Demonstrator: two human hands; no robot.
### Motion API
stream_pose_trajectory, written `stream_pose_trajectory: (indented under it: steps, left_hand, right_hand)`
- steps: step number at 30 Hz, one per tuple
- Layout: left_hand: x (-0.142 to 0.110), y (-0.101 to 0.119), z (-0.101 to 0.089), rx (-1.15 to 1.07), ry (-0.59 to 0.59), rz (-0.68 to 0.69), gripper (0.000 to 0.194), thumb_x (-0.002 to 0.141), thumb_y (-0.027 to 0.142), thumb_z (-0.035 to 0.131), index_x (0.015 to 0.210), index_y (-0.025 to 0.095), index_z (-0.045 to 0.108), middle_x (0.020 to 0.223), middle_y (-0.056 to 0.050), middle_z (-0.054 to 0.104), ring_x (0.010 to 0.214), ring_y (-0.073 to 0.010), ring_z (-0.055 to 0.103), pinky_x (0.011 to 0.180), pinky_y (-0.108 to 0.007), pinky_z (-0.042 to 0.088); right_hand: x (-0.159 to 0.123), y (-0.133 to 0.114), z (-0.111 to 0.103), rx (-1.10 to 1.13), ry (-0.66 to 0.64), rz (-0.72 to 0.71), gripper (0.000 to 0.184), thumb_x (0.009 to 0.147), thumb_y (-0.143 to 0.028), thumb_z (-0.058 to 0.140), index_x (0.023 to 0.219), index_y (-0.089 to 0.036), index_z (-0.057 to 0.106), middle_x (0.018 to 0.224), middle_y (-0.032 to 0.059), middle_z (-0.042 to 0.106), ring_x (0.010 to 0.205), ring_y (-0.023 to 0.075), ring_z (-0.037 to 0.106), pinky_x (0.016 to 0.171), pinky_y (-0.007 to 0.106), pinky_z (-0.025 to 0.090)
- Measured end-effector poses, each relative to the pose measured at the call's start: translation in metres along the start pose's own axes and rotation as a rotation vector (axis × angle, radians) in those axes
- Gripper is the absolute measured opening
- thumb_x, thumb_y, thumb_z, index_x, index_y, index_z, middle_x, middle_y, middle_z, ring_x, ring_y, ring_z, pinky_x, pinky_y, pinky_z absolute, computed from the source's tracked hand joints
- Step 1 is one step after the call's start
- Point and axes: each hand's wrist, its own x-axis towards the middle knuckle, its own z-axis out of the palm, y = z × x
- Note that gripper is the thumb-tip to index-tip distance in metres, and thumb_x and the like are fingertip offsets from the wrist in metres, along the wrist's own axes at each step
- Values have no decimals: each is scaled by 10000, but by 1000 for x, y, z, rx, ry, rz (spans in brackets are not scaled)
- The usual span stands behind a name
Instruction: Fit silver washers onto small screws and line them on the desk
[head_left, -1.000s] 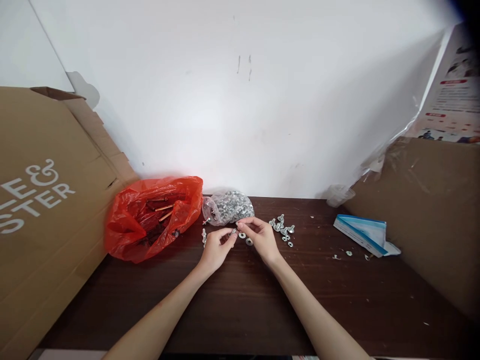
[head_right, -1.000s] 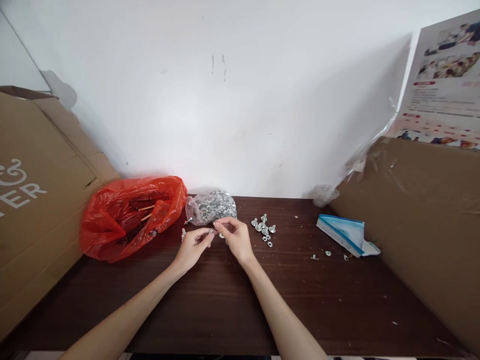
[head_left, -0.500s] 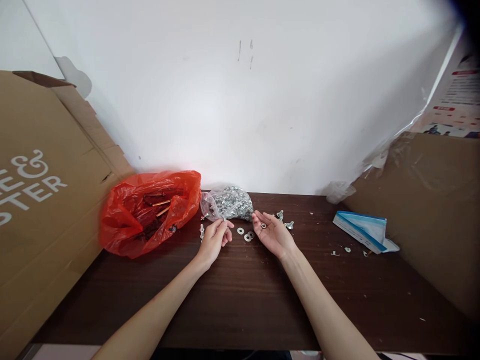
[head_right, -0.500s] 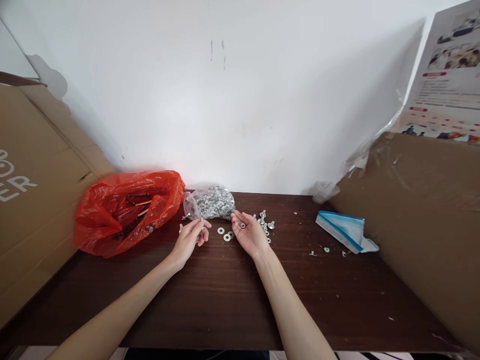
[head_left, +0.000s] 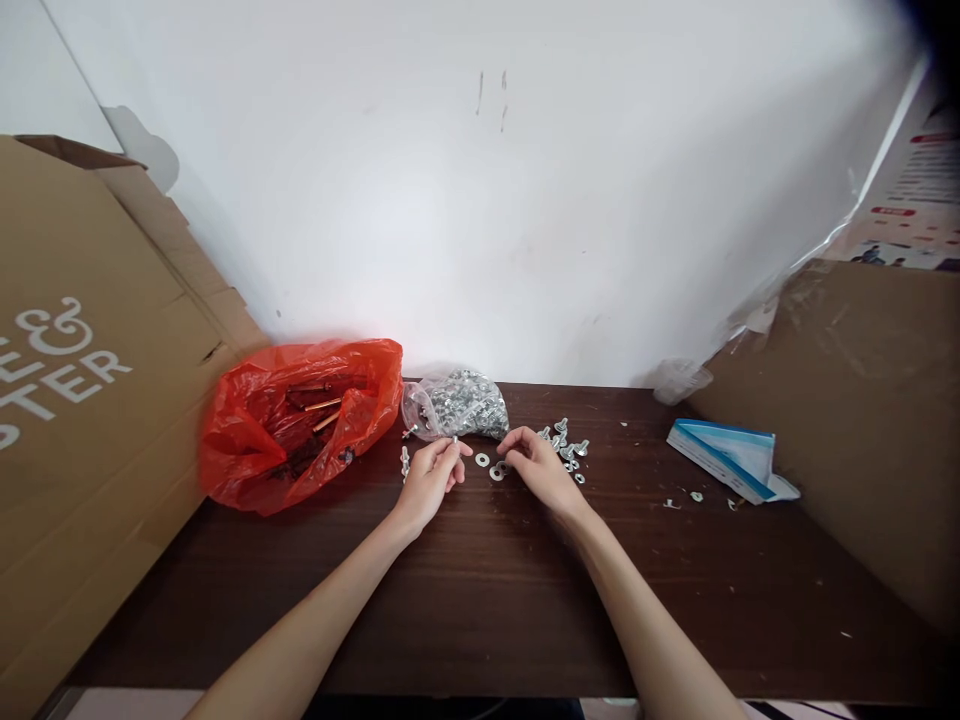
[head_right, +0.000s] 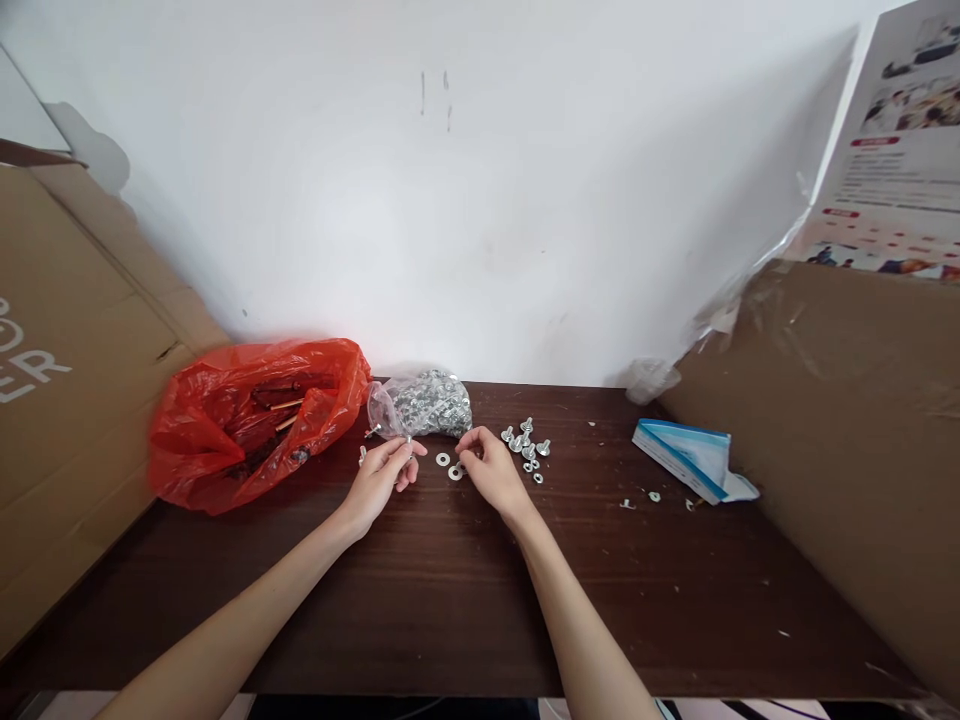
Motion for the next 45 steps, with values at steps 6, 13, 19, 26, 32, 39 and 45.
stream_pose_trajectory:
  steps: [6,13,19,26,32,39,45]
  left_hand:
    - [-1,-1,1,123,-37,36,369,828,442,501,891,110,650,537,26,452,510,-91,403,490,-215,290]
    - [-3,-1,0,303,-113,98,379,838,427,481,870,106,681,538,13,473,533,-111,429,530,-231,316]
    - [-4,-1,1,394,-155,136,367,843,419,462,667,125,593,531,25,449,515,-94,386,508,-223,277]
    - [-3,-1,0,351,-143,116,375,840,435,447,597,153,493,525,20,450,515,-101,408,507,-226,301]
    - [-2,-1,1,320,-125,109,331,830,389,464,610,146,511,518,30,437,505,-95,389,507,-228,286]
    - [-2,2,1,324,-114,127,287,823,333,493,700,116,636,558,13,511,534,-101,404,536,-230,308]
    - [0,-3,1,295,-91,149,267,822,316,505,862,102,660,634,-9,578,558,-111,442,542,-230,337]
  right_hand:
    - [0,-2,-1,623,-113,179,169,589,-109,609,705,-189,517,897,51,707,864,165,663,881,349,487]
    - [-5,-7,13,573,-104,39,242,672,-247,724,848,-190,568,997,71,707,995,208,656,968,412,469]
    - [-15,-12,30,335,-159,-225,166,845,-235,531,1008,-217,555,1167,71,644,1122,187,589,1012,401,439]
    - [-22,-18,32,139,-162,-348,244,887,-199,412,1082,-234,555,1241,54,605,1187,183,541,1018,386,426]
    - [-22,-19,28,32,-137,-364,251,881,-177,417,1099,-242,522,1144,51,666,1114,187,597,959,382,469]
    - [-21,-19,20,-154,-124,-419,287,884,-160,412,1136,-256,508,1077,31,700,1030,193,643,855,359,515]
    - [-20,-19,17,-196,-143,-468,322,903,-174,423,1207,-266,478,1088,24,695,1041,180,638,875,338,507]
